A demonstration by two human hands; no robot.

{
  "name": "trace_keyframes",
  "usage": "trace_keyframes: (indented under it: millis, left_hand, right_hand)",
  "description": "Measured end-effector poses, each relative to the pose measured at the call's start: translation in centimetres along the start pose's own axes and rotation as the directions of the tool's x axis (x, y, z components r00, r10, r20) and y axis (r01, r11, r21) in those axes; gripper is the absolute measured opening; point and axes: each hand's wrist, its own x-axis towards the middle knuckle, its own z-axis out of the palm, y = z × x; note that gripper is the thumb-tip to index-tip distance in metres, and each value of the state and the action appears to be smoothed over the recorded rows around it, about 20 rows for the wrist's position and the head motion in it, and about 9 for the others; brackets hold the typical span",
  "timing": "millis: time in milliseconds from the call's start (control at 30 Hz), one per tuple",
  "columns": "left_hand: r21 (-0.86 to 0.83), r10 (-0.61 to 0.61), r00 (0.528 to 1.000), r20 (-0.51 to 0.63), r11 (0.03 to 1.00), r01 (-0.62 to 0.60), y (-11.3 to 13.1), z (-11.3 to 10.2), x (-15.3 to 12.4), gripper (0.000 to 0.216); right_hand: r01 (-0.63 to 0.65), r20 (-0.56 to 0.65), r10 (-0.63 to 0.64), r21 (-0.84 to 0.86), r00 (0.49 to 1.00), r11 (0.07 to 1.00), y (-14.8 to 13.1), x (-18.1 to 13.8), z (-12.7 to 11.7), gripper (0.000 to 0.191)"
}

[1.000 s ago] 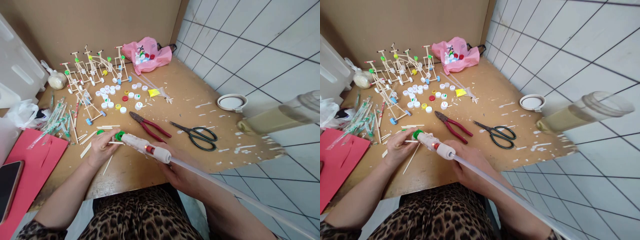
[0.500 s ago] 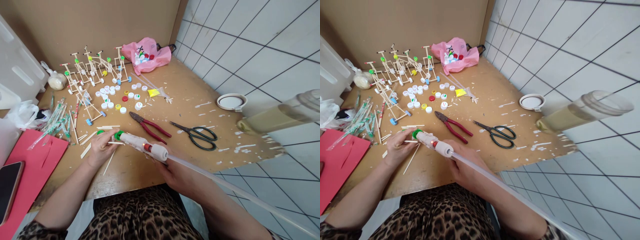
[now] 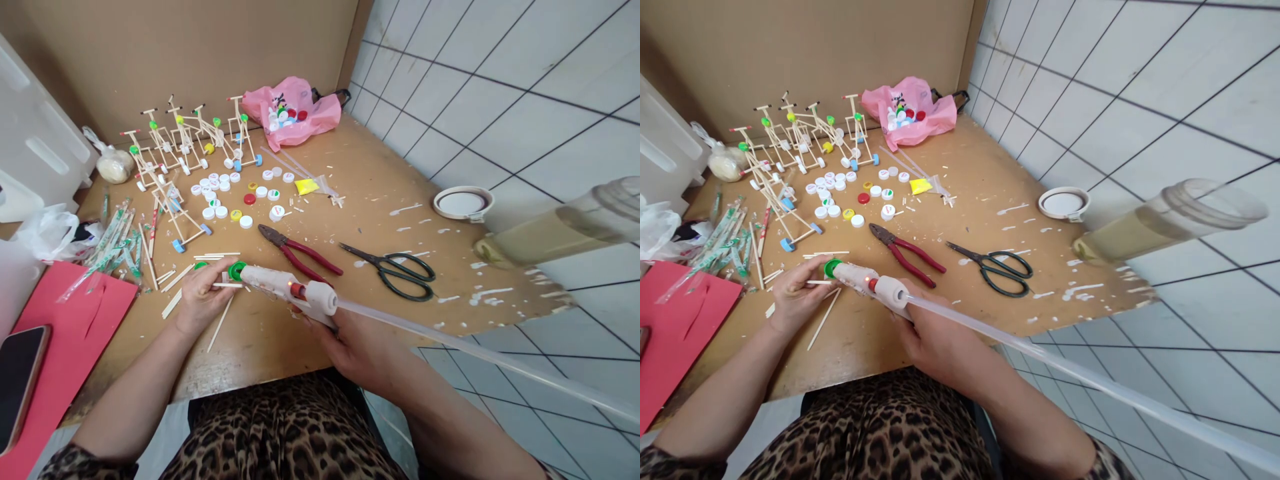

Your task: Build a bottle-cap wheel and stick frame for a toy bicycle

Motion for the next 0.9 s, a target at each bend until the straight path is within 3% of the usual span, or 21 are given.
trace_keyframes:
  millis: [133,267,433,533,633,733,900]
  left_hand:
    - [0.019,0.019,1.0,0.004,1.0,-0.019,0.0,0.0,0.0,0.023]
    - [0.032,0.035,0.999,0.008,0.999,-0.035,0.1,-0.1,0.2,0.021]
    - [-0.033,0.055,0.998,0.01,0.998,-0.055,0.1,-0.2,0.4,0.021]
    - [-0.047,-0.027,1.0,0.003,0.999,0.027,0.1,-0.2,0.5,0.022]
    - [-0.051,-0.144,0.988,-0.045,0.989,0.142,0.3,-0.2,0.5,0.025]
    - [-0.121,-0.17,0.984,-0.048,0.979,0.163,0.6,-0.2,0.5,0.026]
    - [-0.203,-0.222,0.975,0.003,0.955,0.218,1.0,-0.3,0.5,0.027]
  right_hand:
    - [0.055,0.002,-0.055,0.0,0.998,0.998,0.1,-0.1,0.2,0.034]
    - [0.028,0.028,-0.026,-0.067,0.999,0.997,0.2,0.0,0.3,0.034]
    - [0.042,0.002,-0.042,0.059,0.999,0.997,0.2,0.0,-0.5,0.032]
    - [-0.005,-0.005,0.005,0.103,1.0,0.995,0.5,-0.4,-1.4,0.027]
    - [-0.085,-0.049,0.101,0.251,0.994,0.964,1.2,-0.7,-2.3,0.02]
    - [-0.22,-0.055,0.282,0.492,0.958,0.843,2.3,-0.3,-2.8,0.014]
    - [-0.315,0.013,0.558,0.836,0.829,0.449,5.1,2.1,-2.5,0.026]
